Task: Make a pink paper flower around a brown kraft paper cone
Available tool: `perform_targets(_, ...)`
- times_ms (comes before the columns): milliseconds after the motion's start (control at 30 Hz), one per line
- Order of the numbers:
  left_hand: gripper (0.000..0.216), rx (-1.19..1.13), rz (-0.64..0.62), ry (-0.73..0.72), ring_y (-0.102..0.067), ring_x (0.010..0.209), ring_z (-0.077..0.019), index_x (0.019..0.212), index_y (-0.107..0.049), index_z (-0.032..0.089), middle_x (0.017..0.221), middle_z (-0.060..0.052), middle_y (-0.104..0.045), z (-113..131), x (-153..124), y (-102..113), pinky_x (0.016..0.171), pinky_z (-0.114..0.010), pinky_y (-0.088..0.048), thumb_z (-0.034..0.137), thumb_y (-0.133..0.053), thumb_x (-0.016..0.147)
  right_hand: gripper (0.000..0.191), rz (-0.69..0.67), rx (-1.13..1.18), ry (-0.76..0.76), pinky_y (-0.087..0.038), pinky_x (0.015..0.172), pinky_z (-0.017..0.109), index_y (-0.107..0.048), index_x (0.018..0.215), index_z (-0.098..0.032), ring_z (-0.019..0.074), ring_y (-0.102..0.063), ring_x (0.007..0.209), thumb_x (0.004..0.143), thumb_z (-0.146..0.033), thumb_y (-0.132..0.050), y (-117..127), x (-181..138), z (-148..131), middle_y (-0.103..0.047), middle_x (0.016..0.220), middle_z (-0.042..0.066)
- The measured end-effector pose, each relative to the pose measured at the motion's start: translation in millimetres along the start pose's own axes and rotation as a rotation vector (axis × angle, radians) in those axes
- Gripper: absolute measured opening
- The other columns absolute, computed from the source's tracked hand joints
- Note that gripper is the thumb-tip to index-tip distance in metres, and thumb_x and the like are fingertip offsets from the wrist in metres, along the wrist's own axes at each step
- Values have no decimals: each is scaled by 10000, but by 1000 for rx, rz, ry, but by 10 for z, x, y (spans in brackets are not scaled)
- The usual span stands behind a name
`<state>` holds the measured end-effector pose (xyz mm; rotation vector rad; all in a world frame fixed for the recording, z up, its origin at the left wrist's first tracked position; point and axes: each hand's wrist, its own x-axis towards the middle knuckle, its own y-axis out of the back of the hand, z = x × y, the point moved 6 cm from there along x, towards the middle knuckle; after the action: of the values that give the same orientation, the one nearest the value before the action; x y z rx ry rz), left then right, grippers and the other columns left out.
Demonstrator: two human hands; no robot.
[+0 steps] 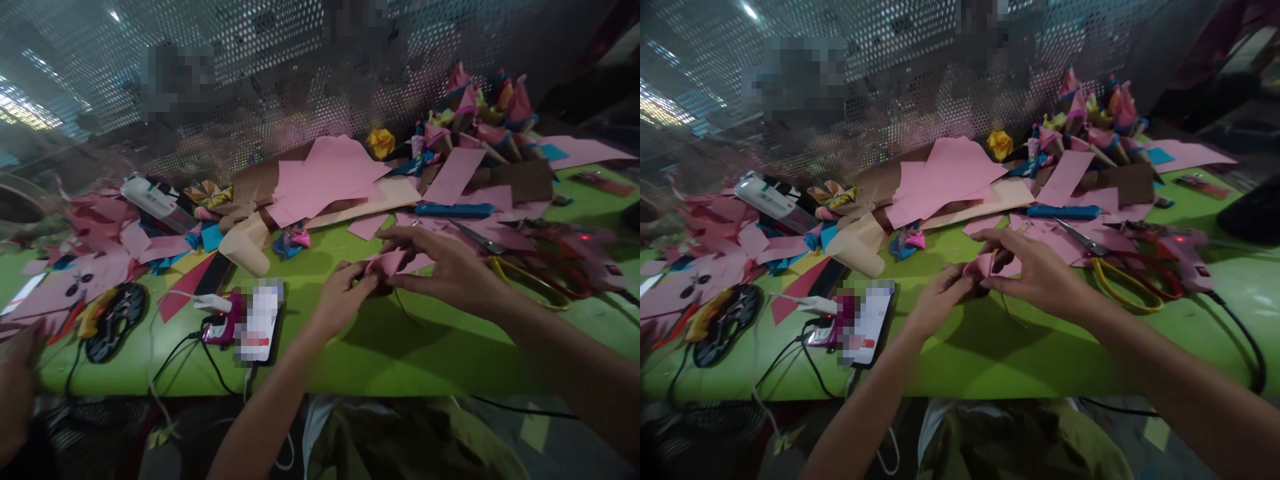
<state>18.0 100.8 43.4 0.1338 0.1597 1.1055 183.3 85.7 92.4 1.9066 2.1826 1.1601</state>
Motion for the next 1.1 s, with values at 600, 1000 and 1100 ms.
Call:
perform_targets(600, 308, -189, 14, 34, -616, 1118, -231, 1159, -684, 227, 1182, -39, -715, 44, -90, -25, 1053, -393, -465, 353, -562, 907, 111, 89, 40, -171, -516, 599, 306, -691, 844, -235, 187, -641, 677, 858, -342, -667, -67, -23, 54, -709, 754, 21)
perform_targets(1000, 573, -324, -149, -51, -488, 1357, -303, 1338, -554, 206, 1442, -107, -572, 92, -97, -113, 1168, -451, -361, 340, -700, 800, 39, 210, 297, -282, -532, 642, 319, -673, 819, -245, 191, -637, 720, 813, -283, -662, -119, -81, 118, -683, 776, 14)
perform_targets(1100, 700, -249, -152, -83, -567, 1232, -291, 1353, -506, 177, 1318, -137, -615, 97, -110, -93, 1095, -443, -424, 216, -766, 705, 54, 348, 418, -302, -517, 653, 295, -672, 821, -247, 177, -620, 749, 772, -224, -665, 44, -93, 141, -667, 801, 10)
